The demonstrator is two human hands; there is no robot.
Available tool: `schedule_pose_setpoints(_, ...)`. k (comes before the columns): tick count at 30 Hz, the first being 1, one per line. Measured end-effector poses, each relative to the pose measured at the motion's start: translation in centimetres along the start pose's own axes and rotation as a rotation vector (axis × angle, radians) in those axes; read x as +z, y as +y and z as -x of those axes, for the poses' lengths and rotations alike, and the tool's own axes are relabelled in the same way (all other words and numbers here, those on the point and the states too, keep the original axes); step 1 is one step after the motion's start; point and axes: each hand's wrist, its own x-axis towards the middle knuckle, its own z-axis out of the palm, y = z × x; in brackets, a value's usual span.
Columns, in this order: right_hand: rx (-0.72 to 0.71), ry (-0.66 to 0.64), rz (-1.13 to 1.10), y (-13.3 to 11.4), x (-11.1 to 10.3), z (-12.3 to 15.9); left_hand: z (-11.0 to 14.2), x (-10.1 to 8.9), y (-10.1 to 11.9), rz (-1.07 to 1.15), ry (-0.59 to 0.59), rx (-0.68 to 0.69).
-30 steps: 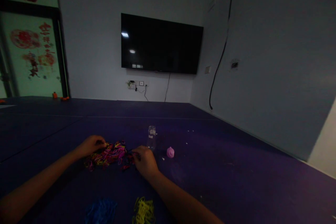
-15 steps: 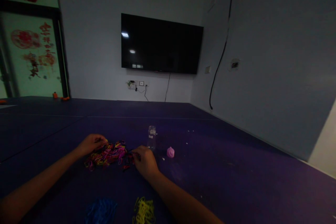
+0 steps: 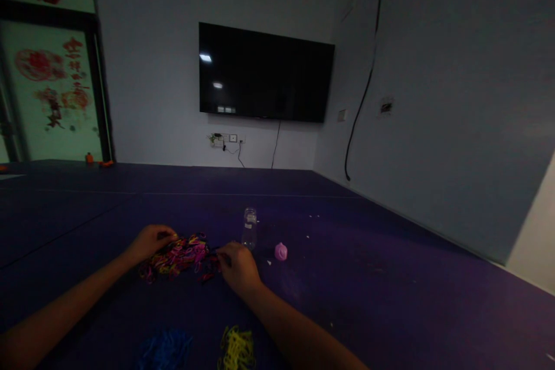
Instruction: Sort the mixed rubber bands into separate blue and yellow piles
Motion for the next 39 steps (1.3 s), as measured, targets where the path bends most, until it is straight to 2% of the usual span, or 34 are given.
schedule_pose_setpoints(9,-0.005,-0.007,-0.008,0.0,-0.1,0.0,0.3,0.8,0.6,-0.043,-0.026,0.035)
schedule_pose_setpoints(17,-0.002,-0.014,-0.001,0.2,0.0,0.0,0.2,1.1,0.5,-0.024,0.035,0.007)
schedule_pose_setpoints(29,0.000,-0.024,0.000,0.4,0.1,0.0,0.1,0.4,1.5,0.324,0.160,-0.169)
schedule_pose_setpoints(34,0.021,-0.013,-0.003,0.4,0.2,0.0,0.3,1.1,3.4,0.490,0.108,-0.196)
schedule_pose_setpoints(39,0.066,0.036,-0.062,0.5,0.2,0.2,1.4,4.3,7.2,0.622,-0.039,-0.189)
